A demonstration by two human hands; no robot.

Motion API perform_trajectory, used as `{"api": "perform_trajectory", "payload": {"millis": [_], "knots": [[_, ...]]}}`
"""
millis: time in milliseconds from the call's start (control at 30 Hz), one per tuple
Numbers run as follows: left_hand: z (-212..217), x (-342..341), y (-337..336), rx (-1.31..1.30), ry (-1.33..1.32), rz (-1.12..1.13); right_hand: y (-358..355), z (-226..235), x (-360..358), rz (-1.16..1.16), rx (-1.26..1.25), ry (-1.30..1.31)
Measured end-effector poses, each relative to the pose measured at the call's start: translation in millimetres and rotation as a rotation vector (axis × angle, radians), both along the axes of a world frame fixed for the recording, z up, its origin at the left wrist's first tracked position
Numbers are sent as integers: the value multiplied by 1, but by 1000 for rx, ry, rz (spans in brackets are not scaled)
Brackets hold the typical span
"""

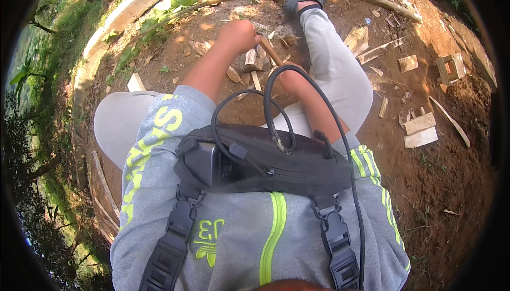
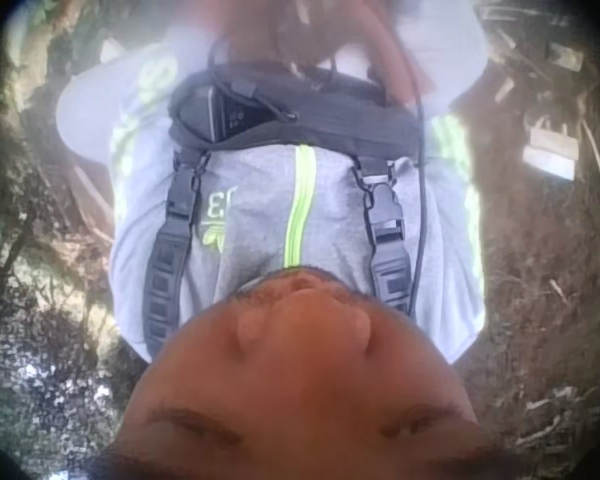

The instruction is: The person uses a chisel and a hammer to carve out a section of a small piece of wood, striking the chisel with the hammer and clearing wood chips.

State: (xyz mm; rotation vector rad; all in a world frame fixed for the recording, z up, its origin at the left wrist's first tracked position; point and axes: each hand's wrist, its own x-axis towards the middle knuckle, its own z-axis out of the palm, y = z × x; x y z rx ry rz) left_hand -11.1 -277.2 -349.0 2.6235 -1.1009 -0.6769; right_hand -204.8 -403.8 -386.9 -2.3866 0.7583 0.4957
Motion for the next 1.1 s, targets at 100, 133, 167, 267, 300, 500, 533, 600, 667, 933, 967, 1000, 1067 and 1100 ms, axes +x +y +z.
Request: {"api": "perform_trajectory", "payload": {"millis": [100, 133, 167, 267, 300, 500, 533, 600, 667, 933, 967, 1000, 1067, 1100], "knots": [[-11, 12, -4, -38, -8, 36, 7, 5, 1, -106, -17, -166], [-10, 5, -4, -41, 15, 38, 7, 5, 1, -138, 37, -206], [-3, 5, -6, -35, 38, 45, 4, 4, -1, -109, 20, -175], [-1, 7, -4, -58, 31, 72, -14, -25, -9, 15, -2, -28], [-1, 7, -4, -38, 63, 86, -15, -30, -10, -29, 19, -43], [13, 18, -4, 378, 337, 26, -23, -40, -7, -297, 231, -160], [14, 15, -3, 432, 361, 31, -24, -42, -9, -333, 272, -196], [15, 9, 6, 540, 404, 52, -22, -33, -9, -430, 390, -201], [-12, 6, 19, 543, 419, 73, -18, -26, -6, -505, 516, -167], [-57, 6, 31, 418, 413, -138, -17, -8, -12, -383, 313, -210], [-51, 6, 34, 354, 580, 36, -15, -4, -11, -309, 186, -234], [-46, 5, 35, 284, 743, 211, -13, 2, -12, -279, 112, -261], [-44, -1, 35, 88, 999, 467, -8, 20, -14, -216, -32, -318], [-49, -2, 36, -18, 1121, 596, -6, 29, -13, -202, -17, -306]]}}
